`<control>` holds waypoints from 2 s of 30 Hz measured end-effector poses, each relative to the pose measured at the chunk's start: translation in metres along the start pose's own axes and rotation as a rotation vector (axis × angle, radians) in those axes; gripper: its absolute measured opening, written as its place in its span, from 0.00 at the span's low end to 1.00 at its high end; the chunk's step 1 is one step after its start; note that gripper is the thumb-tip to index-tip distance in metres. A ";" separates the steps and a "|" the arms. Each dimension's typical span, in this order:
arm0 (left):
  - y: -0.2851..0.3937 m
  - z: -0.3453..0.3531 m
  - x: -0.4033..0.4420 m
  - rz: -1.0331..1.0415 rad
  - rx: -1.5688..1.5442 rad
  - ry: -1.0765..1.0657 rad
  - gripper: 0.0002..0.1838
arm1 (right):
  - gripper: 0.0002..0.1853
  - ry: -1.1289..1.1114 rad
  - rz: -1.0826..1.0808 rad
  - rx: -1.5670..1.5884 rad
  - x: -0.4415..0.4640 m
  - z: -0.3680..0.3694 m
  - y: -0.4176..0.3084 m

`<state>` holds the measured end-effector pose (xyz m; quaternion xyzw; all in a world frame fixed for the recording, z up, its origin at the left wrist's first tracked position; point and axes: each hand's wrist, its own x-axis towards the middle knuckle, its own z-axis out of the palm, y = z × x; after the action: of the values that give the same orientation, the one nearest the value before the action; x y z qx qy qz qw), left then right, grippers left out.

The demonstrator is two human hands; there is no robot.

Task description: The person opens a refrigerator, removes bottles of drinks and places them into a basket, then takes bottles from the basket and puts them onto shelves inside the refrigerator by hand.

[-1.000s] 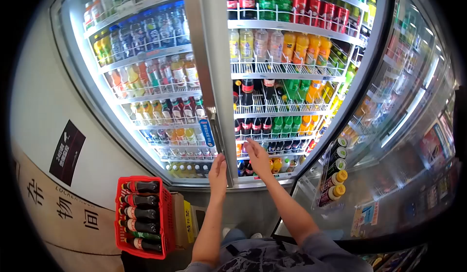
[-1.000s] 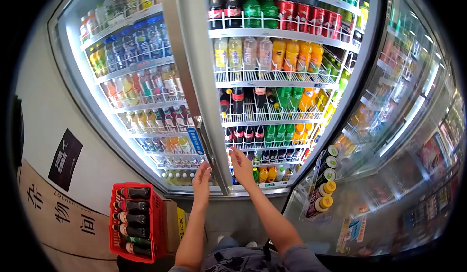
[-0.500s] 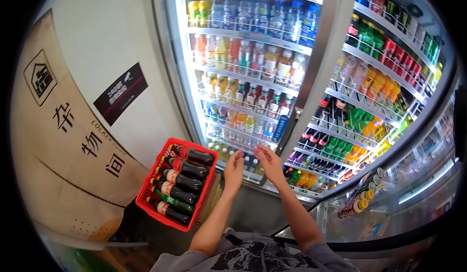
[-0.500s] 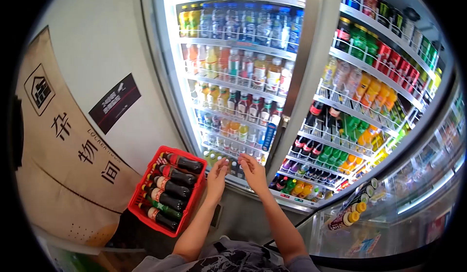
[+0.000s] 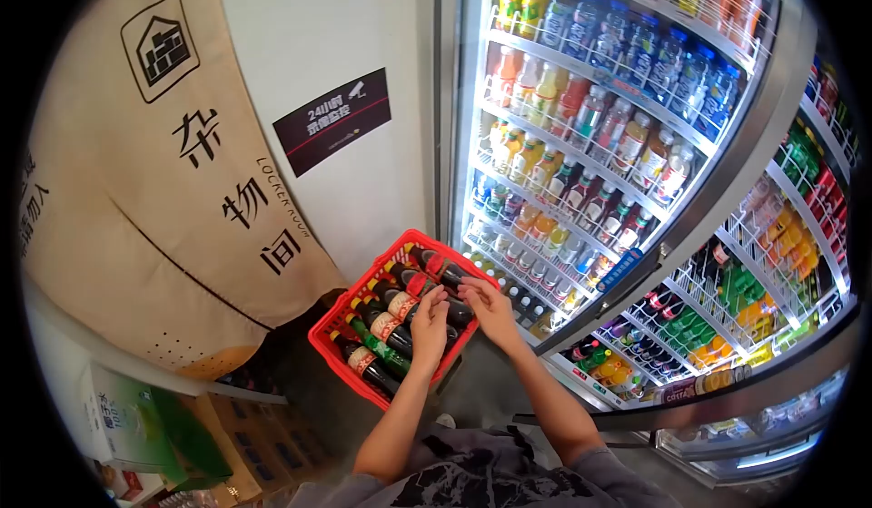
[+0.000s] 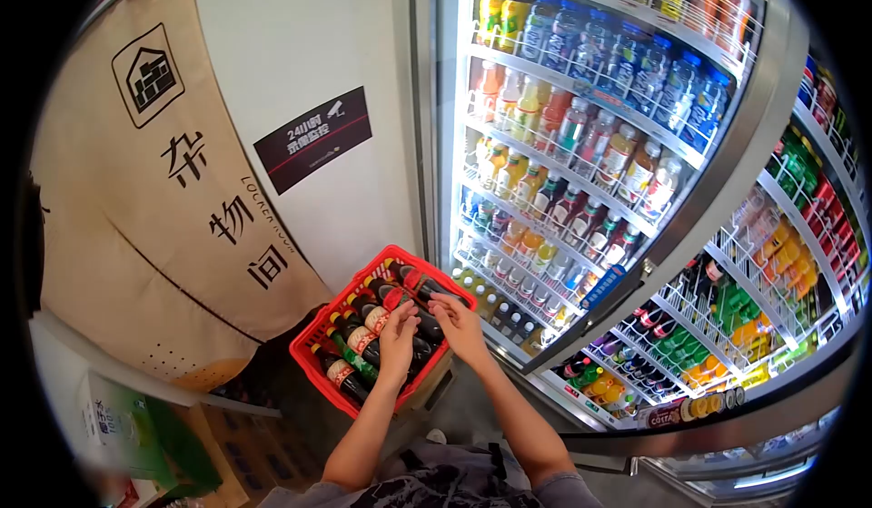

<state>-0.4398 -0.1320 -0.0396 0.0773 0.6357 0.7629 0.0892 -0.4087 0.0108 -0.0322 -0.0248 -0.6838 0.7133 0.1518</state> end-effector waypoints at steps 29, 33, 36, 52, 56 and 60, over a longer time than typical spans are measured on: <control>-0.083 -0.053 -0.055 -0.191 0.253 0.778 0.35 | 0.20 -0.651 0.147 -0.308 0.034 0.056 0.053; -0.076 -0.057 -0.043 -0.319 0.382 0.757 0.39 | 0.22 -0.668 0.139 -0.426 0.029 0.060 0.050; -0.081 -0.059 -0.035 -0.346 0.558 0.723 0.43 | 0.23 -0.677 0.131 -0.458 0.026 0.063 0.052; -0.058 -0.069 -0.045 -0.395 -0.020 0.680 0.32 | 0.25 -0.666 -0.025 -0.508 0.027 0.081 0.072; -0.037 -0.068 -0.053 -0.454 -0.051 0.686 0.31 | 0.29 -0.640 -0.128 -0.590 0.021 0.086 0.077; -0.039 -0.073 -0.064 -0.447 -0.254 0.622 0.40 | 0.36 -0.724 0.266 -0.493 0.021 0.089 0.069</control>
<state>-0.3933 -0.2099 -0.0919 -0.3091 0.5341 0.7842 0.0649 -0.4629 -0.0712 -0.0903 0.1032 -0.8330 0.5053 -0.2003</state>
